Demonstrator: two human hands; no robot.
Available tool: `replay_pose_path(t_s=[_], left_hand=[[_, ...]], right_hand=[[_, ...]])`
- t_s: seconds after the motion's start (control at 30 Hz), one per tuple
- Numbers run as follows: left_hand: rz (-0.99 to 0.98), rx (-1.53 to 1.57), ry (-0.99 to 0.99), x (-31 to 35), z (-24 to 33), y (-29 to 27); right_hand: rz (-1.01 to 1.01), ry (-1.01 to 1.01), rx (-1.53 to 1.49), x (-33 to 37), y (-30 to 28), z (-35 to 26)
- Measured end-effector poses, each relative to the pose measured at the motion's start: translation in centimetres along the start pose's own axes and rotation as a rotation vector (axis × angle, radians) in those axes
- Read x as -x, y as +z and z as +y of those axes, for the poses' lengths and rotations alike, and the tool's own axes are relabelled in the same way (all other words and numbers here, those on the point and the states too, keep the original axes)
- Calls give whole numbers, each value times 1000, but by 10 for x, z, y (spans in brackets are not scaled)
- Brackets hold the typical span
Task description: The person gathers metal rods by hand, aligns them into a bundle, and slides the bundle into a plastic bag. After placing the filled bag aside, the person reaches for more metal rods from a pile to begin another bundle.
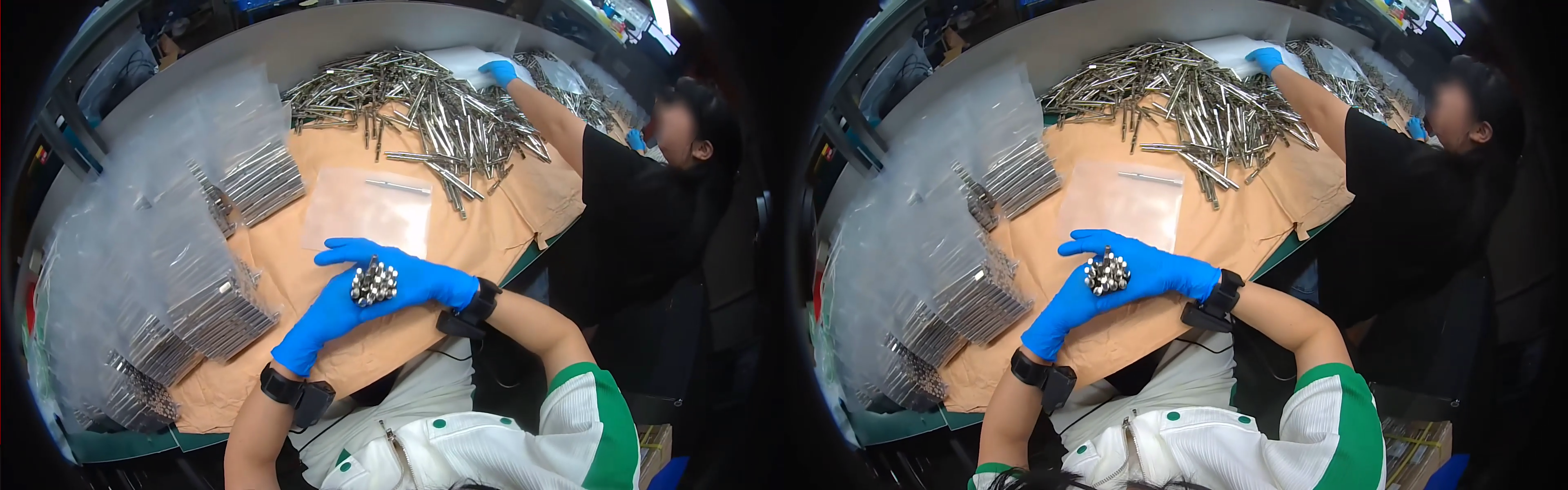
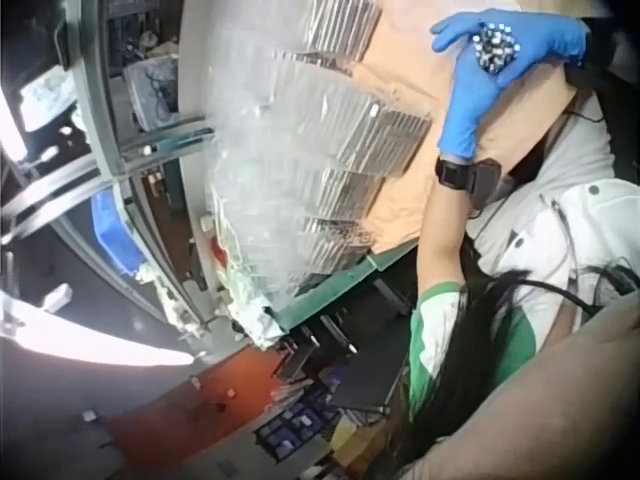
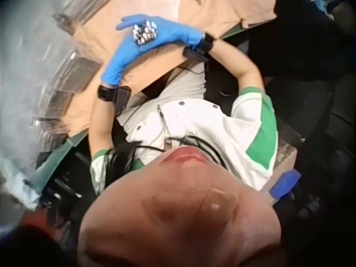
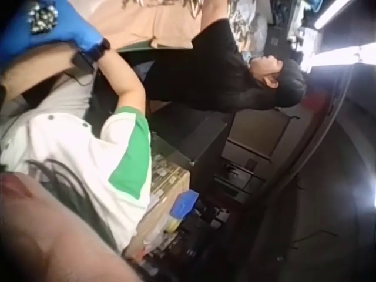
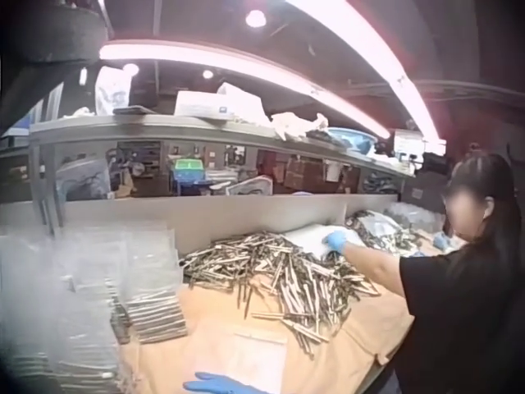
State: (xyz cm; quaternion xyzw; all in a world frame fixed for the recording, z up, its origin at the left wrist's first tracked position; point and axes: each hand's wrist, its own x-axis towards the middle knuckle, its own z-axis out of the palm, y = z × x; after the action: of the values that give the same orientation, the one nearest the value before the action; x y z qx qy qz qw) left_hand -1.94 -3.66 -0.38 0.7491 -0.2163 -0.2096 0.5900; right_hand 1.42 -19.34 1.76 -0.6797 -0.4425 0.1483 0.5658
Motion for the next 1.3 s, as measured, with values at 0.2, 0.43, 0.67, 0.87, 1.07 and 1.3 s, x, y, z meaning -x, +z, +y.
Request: replay_pose_path(t_s=[0.2, 0.43, 0.67, 0.87, 1.07, 1.3], left_hand=[[116, -361, 216, 3, -31, -4], [210, -580, 302, -6, -24, -6], [153, -720, 322, 0, -16, -7], [293, -727, 309, -1, -4, 0], [256, -845, 272, -39, 33, 33], [316, -1094, 139, -86, 11, 35]], right_hand=[[175, 33, 85, 9, 32, 8], [445, -9, -31, 5, 37, 20], [849, 246, -662, 14, 3, 12], [968, 149, -251, 63, -41, 1], [965, 119, -27, 92, -43, 18], [1007, 247, -152, 81, -41, 17]])
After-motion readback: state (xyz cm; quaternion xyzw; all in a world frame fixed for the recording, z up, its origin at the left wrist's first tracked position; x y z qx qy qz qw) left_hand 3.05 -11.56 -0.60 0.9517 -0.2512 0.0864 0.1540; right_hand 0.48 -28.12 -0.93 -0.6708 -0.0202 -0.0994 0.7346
